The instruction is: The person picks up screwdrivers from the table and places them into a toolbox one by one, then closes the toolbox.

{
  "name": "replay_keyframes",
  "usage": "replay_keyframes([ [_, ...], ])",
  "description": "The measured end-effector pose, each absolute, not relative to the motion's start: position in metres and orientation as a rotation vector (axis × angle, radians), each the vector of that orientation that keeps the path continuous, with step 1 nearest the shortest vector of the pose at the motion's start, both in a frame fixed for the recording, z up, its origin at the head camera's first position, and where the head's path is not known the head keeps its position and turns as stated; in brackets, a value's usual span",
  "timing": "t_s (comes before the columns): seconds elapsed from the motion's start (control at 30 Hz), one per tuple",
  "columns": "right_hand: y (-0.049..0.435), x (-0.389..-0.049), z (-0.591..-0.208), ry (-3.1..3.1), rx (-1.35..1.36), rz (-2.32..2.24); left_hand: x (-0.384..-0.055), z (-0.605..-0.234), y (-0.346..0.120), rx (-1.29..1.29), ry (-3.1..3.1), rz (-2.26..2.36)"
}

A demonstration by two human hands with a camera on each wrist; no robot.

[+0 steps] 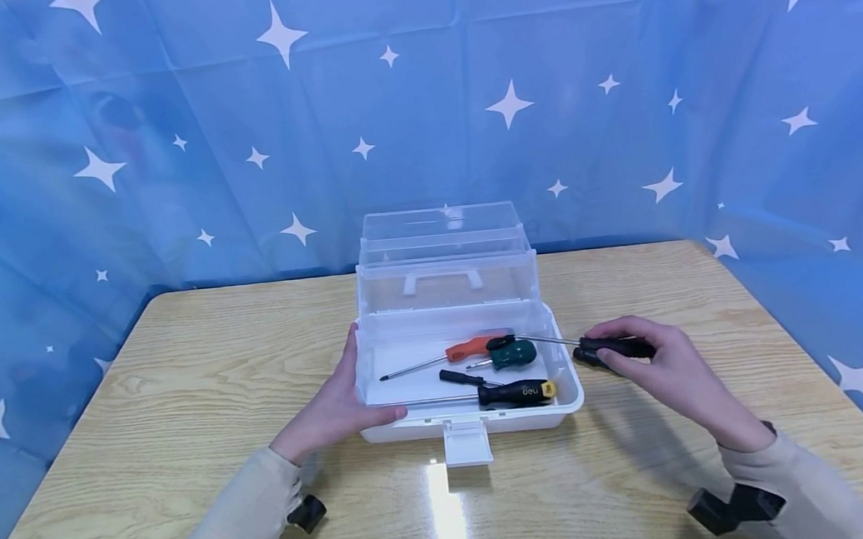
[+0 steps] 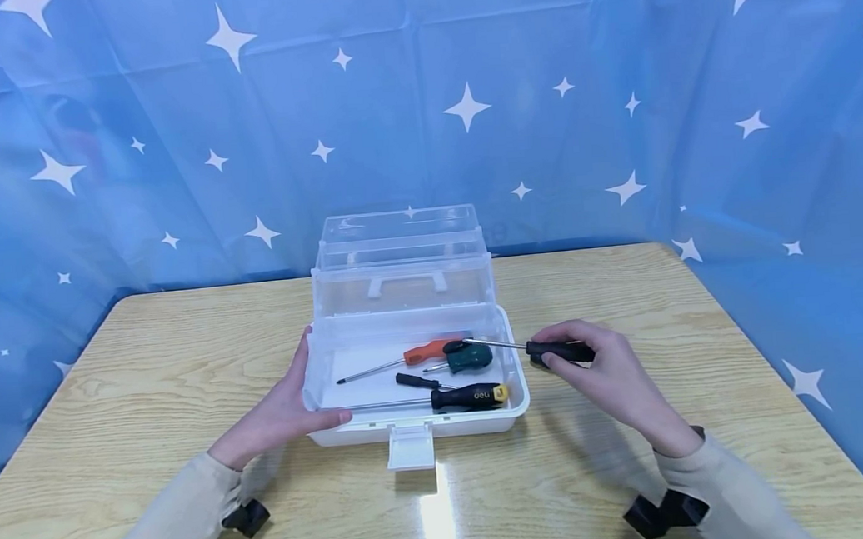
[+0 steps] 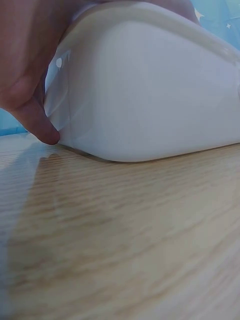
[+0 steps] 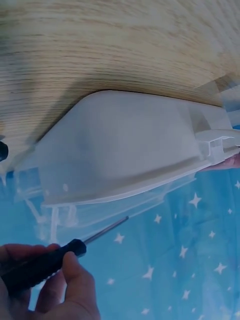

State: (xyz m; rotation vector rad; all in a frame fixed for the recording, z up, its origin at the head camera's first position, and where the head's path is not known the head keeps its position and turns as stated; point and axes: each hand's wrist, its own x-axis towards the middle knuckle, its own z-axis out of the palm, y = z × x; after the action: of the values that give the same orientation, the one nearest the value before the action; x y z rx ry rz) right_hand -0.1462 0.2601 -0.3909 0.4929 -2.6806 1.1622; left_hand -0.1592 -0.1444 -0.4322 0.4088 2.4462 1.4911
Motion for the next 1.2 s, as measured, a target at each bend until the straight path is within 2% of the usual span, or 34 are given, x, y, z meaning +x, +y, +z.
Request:
replay_keyframes([
  [1.2,0.241,-0.149,-0.392,-2.657,0.628,1.239,-0.161,-0.435,-0.144,0.427,2.437,1.523],
])
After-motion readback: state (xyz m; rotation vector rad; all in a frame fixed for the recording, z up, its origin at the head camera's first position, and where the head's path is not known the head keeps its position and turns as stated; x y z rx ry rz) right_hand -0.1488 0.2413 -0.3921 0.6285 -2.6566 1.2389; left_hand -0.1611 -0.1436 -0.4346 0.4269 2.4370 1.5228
